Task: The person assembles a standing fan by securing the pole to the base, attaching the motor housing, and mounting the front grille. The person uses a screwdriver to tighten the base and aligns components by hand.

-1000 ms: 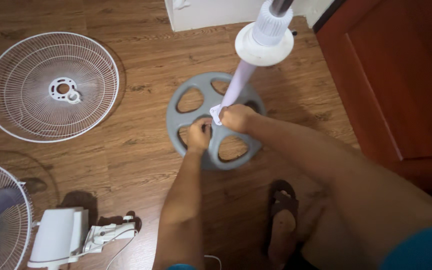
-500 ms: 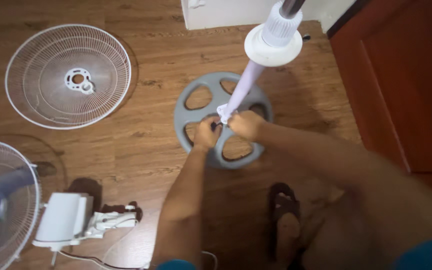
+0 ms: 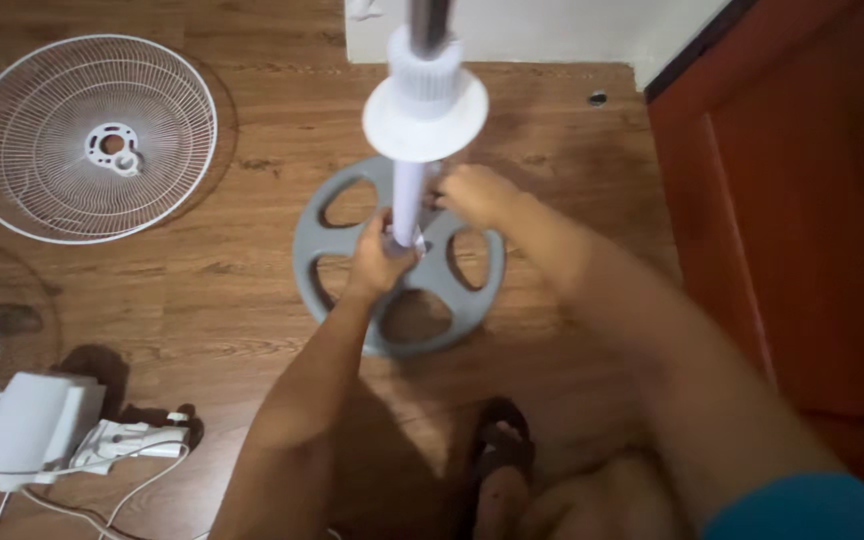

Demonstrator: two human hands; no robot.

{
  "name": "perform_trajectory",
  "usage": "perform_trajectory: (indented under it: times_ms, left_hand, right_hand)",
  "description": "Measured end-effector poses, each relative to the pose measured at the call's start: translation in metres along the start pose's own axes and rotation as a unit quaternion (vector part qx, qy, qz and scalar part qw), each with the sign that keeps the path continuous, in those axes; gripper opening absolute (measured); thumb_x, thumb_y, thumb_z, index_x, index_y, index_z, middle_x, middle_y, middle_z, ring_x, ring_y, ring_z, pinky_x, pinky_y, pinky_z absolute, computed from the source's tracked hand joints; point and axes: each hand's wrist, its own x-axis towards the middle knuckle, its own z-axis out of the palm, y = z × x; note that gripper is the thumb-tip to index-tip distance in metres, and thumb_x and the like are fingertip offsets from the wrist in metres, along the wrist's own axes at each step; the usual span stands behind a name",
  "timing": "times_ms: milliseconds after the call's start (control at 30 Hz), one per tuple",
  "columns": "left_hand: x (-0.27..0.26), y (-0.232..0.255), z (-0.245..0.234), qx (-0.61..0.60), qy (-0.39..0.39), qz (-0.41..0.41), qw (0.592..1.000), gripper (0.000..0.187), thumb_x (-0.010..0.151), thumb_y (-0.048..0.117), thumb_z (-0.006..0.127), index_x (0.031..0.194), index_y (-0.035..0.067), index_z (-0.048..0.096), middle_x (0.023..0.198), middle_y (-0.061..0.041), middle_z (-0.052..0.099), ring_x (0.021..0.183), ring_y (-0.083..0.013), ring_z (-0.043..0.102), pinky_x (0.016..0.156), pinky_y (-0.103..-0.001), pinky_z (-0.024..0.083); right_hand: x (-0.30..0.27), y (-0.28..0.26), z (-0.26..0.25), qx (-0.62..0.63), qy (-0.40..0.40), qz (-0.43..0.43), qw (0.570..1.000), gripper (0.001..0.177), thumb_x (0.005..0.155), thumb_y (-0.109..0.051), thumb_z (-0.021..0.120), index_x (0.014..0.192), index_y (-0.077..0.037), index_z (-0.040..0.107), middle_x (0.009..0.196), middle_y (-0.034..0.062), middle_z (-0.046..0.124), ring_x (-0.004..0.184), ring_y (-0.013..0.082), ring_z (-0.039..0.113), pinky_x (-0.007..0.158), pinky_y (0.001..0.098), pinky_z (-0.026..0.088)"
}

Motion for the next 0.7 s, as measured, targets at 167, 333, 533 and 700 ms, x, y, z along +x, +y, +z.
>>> perform_trajectory:
  times_ms: [167, 333, 533, 700]
  left_hand:
    - [0.006, 0.002, 0.008, -0.098, -0.025, -0.062, 0.993, 0.056, 0.082, -0.001, 0.076, 0.135, -0.002, 0.055, 0.1, -0.009, 0.064, 0.087, -0.0183, 0.064, 0.079, -0.037, 0.057]
    - [0.001, 0.004, 0.003, 0.033, -0.02, -0.013, 0.999, 0.054, 0.077, -0.001, 0.079, 0.127, -0.002, 0.058, 0.112, -0.008, 0.067, 0.102, -0.0166, 0.066, 0.089, -0.035, 0.057]
    - [0.006, 0.018, 0.0, 0.153, -0.028, -0.007, 0.988, 0.049, 0.073, 0.005, 0.083, 0.119, -0.001, 0.067, 0.107, -0.012, 0.075, 0.099, -0.0194, 0.07, 0.091, -0.037, 0.057]
    - [0.01, 0.026, -0.001, 0.222, -0.029, -0.038, 0.974, 0.053, 0.067, 0.011, 0.088, 0.116, 0.001, 0.071, 0.099, -0.014, 0.077, 0.092, -0.0233, 0.074, 0.087, -0.037, 0.058]
  right_hand:
    - [0.022, -0.005, 0.014, 0.147, 0.045, -0.025, 0.988, 0.021, 0.091, -0.008, 0.058, 0.104, -0.012, 0.074, 0.102, 0.0113, 0.074, 0.092, 0.0318, 0.071, 0.081, 0.0426, 0.057]
    - [0.035, 0.01, 0.036, 0.083, 0.05, -0.057, 0.994, 0.011, 0.083, -0.007, 0.065, 0.088, -0.007, 0.074, 0.097, 0.0139, 0.073, 0.088, 0.0346, 0.07, 0.076, 0.045, 0.055]
    - [0.033, 0.014, 0.048, 0.079, 0.068, -0.078, 0.991, 0.014, 0.082, -0.004, 0.067, 0.093, -0.009, 0.075, 0.103, 0.0132, 0.071, 0.091, 0.0343, 0.07, 0.077, 0.0445, 0.056]
    - [0.027, 0.007, 0.042, 0.046, 0.071, -0.083, 0.993, 0.012, 0.082, -0.007, 0.071, 0.093, -0.008, 0.075, 0.105, 0.0157, 0.069, 0.091, 0.0367, 0.07, 0.078, 0.0464, 0.056]
